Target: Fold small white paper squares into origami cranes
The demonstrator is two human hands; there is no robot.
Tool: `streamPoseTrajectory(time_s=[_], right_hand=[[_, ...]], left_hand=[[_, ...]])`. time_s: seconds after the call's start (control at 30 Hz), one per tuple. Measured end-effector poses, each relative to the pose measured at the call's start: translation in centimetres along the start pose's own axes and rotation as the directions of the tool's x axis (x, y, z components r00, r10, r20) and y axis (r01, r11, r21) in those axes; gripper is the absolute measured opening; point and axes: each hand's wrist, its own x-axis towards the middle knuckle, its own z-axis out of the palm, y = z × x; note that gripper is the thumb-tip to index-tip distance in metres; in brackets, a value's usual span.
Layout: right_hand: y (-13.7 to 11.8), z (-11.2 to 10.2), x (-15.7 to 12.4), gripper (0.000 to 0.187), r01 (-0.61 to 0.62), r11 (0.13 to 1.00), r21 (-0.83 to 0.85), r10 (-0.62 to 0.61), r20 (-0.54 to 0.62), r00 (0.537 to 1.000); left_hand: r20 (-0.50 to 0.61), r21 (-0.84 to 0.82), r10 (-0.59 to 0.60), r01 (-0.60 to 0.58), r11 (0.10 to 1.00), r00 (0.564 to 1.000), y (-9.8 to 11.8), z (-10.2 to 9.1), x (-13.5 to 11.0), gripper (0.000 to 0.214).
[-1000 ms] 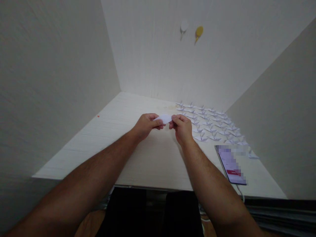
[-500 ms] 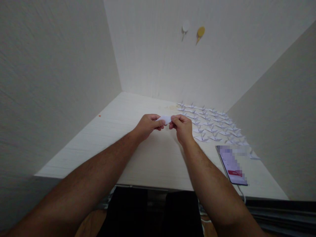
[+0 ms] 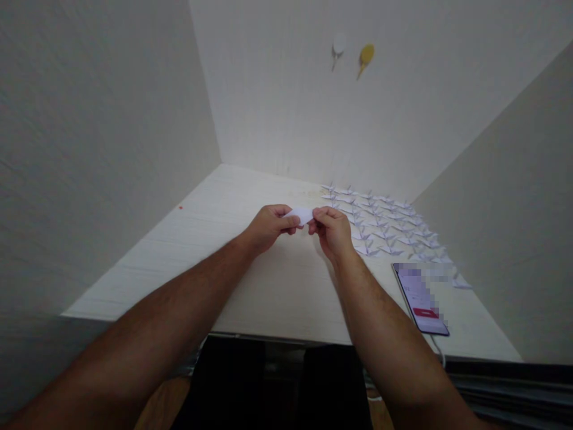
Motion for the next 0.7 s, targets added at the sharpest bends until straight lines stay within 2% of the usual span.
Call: streamPoseTrajectory(time_s=[0.4,0.53,0.7], right_hand=[[-0.04,-0.5,0.41,0.024,0.024,0.999,-0.027,-0.025,-0.029,0.999],[-0.02,-0.76,0.52,0.025,0.048,0.998,-0.031,-0.05,-0.057,0.997],[0.01,-0.93,0.66,0.025,0.041,0.997,-0.065,-0.047,-0.091,0.995]], left_hand=[[0.057,-0.056,-0.086,0.089,0.994,0.995,0.28,-0.32,-0.21,0.031],[0.026,-0.089,-0.1,0.102,0.991,0.995,0.32,-0.4,-0.19,0.033],[-0.043,-0.055,-0.149,0.146,0.988,0.988,0.11,-0.59,0.0,0.031]])
